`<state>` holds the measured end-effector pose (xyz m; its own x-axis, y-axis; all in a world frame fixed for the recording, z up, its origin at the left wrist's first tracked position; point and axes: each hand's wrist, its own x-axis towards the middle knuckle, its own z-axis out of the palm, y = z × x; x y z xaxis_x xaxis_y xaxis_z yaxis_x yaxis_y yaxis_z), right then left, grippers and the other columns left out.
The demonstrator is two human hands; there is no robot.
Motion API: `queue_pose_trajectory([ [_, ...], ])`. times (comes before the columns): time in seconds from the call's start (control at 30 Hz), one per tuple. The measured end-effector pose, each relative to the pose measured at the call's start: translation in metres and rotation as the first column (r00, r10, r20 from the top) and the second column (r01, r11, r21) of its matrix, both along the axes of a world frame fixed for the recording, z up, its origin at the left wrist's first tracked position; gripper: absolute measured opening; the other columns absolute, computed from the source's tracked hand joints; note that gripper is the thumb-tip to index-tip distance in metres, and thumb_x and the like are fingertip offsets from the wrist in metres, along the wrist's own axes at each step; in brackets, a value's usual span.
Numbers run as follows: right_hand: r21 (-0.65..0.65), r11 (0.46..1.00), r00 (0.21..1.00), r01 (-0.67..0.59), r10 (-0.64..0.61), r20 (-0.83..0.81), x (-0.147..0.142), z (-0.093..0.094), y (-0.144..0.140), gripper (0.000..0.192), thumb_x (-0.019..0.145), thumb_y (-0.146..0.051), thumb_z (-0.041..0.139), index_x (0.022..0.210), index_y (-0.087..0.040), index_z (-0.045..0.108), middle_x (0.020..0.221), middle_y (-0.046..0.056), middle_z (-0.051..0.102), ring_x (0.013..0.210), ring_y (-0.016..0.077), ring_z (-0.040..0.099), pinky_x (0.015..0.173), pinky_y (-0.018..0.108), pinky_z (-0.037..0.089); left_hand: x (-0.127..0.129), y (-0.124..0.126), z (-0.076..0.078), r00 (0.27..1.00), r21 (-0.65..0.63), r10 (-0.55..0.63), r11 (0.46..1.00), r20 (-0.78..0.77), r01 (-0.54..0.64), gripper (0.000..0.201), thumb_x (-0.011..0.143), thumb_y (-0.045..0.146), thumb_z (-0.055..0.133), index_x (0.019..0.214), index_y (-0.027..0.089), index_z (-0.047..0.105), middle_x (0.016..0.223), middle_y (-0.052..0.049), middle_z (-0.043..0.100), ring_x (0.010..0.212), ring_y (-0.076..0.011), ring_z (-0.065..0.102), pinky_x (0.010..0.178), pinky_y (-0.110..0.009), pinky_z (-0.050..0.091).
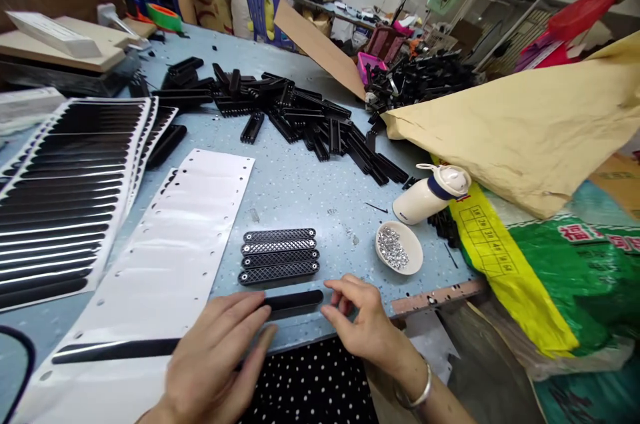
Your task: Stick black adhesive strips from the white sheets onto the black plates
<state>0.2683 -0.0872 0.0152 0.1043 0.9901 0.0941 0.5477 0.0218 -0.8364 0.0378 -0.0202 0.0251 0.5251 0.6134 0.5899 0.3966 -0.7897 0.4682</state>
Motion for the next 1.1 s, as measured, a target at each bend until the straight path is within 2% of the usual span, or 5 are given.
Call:
queue_pose_trajectory([
  [0.2, -0.007, 0.999, 0.998, -0.048, 0.048, 0.041, -0.004, -0.006, 0.009, 0.022, 0.081, -0.018, 0.063, 0.1, -0.013, 0.072, 0.067, 0.0, 0.059, 0.052, 0.0114, 0.052, 0.052, 0.026, 0.045, 0.036, 0.005, -0.019, 0.99, 0.008, -0.137, 0.99, -0.038, 0.137, 0.025, 0.088, 0.008, 0.058, 0.113, 0.01, 0.061, 0.097, -0.013, 0.07, 0.089, -0.0244, 0.064, 0.077, -0.043, 0.056],
  [0.43, 0.141, 0.985, 0.98, -0.099, 0.071, 0.187, -0.008, -0.008, 0.009, 0.018, 0.086, -0.015, 0.055, 0.093, -0.016, 0.072, 0.068, 0.004, 0.06, 0.06, 0.0162, 0.056, 0.055, 0.029, 0.045, 0.035, 0.005, -0.024, 0.987, -0.11, -0.134, 0.986, -0.092, 0.124, 0.017, 0.093, 0.014, 0.051, 0.105, 0.013, 0.063, 0.086, -0.009, 0.067, 0.076, -0.0212, 0.062, 0.066, -0.039, 0.054],
  [0.63, 0.144, 0.988, 0.985, -0.046, 0.021, 0.169, -0.013, -0.004, 0.009, 0.013, 0.083, -0.012, 0.056, 0.083, -0.017, 0.068, 0.067, 0.002, 0.061, 0.06, 0.0157, 0.057, 0.057, 0.03, 0.047, 0.036, 0.005, -0.026, 0.984, -0.175, -0.148, 0.976, -0.103, 0.128, 0.017, 0.094, 0.014, 0.048, 0.098, 0.016, 0.065, 0.08, -0.006, 0.064, 0.072, -0.0194, 0.059, 0.064, -0.036, 0.052],
  [0.8, -0.045, 0.996, 0.995, 0.072, -0.075, -0.064, -0.016, 0.001, 0.014, 0.008, 0.079, -0.016, 0.06, 0.077, -0.016, 0.068, 0.064, 0.001, 0.063, 0.055, 0.0138, 0.058, 0.051, 0.025, 0.047, 0.037, 0.005, -0.025, 0.985, -0.172, -0.144, 0.977, -0.093, 0.127, 0.016, 0.093, 0.012, 0.049, 0.1, 0.015, 0.063, 0.079, -0.006, 0.063, 0.072, -0.0196, 0.058, 0.064, -0.037, 0.051],
  [1.1, -0.389, 0.915, 0.894, 0.105, -0.258, -0.366, -0.015, 0.01, 0.031, 0.008, 0.066, -0.015, 0.063, 0.058, -0.016, 0.064, 0.046, -0.005, 0.056, 0.039, 0.0069, 0.043, 0.038, 0.018, 0.032, 0.029, 0.007, -0.032, 0.982, -0.194, -0.18, 0.967, -0.059, 0.166, 0.035, 0.092, 0.007, 0.043, 0.124, 0.011, 0.056, 0.093, -0.011, 0.067, 0.083, -0.0219, 0.062, 0.073, -0.041, 0.055],
])
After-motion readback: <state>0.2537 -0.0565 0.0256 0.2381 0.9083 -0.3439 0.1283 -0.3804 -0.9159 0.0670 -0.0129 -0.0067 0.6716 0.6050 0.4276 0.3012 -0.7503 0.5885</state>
